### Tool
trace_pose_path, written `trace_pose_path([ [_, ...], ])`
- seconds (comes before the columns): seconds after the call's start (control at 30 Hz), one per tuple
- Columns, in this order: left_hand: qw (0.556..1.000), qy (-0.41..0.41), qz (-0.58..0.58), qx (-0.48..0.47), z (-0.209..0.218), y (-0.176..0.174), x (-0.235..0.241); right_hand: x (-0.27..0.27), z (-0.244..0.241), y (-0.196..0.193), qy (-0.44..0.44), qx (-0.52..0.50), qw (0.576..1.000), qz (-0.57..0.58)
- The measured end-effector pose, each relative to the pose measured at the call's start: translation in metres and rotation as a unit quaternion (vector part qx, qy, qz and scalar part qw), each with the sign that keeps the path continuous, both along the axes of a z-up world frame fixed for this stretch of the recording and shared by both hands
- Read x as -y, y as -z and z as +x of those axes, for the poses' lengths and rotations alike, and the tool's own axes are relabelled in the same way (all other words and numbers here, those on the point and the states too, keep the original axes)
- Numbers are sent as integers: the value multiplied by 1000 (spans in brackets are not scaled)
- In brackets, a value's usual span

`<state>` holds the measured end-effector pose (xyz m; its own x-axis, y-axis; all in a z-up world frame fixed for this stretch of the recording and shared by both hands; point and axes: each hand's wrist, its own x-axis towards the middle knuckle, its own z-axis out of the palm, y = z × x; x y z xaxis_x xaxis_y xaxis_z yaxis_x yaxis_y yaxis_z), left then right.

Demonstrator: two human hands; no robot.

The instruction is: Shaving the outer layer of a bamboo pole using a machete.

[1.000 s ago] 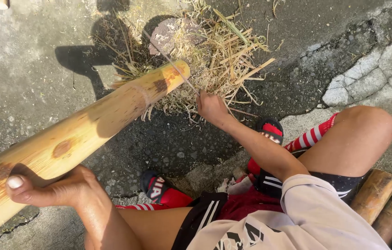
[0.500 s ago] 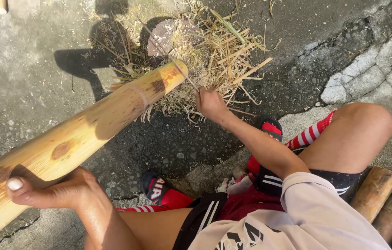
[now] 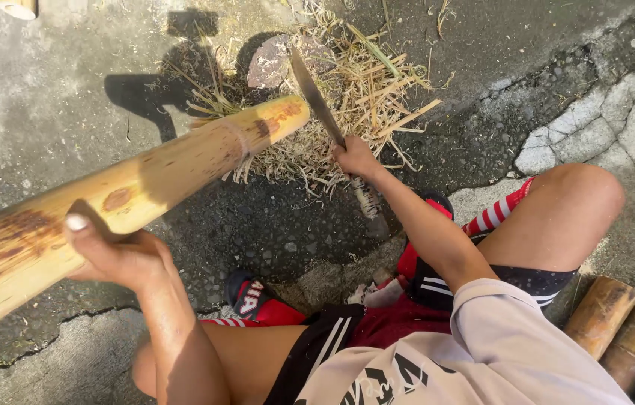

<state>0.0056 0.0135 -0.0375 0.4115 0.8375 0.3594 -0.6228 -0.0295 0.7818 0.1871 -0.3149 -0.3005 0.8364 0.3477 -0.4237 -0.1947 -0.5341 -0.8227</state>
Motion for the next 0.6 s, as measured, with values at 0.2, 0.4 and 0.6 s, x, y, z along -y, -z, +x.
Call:
trace_pose_path([
  [0.2, 997, 81, -6, -7, 20, -13, 18, 33, -58, -59, 111, -273, 905, 307],
  [0.4, 995, 74, 46, 46, 46, -38, 45, 43, -100, -58, 117, -306, 883, 337],
  [0.6, 988, 115, 46, 94, 65, -23, 49, 67, -112, -21, 217, -356, 820, 392],
])
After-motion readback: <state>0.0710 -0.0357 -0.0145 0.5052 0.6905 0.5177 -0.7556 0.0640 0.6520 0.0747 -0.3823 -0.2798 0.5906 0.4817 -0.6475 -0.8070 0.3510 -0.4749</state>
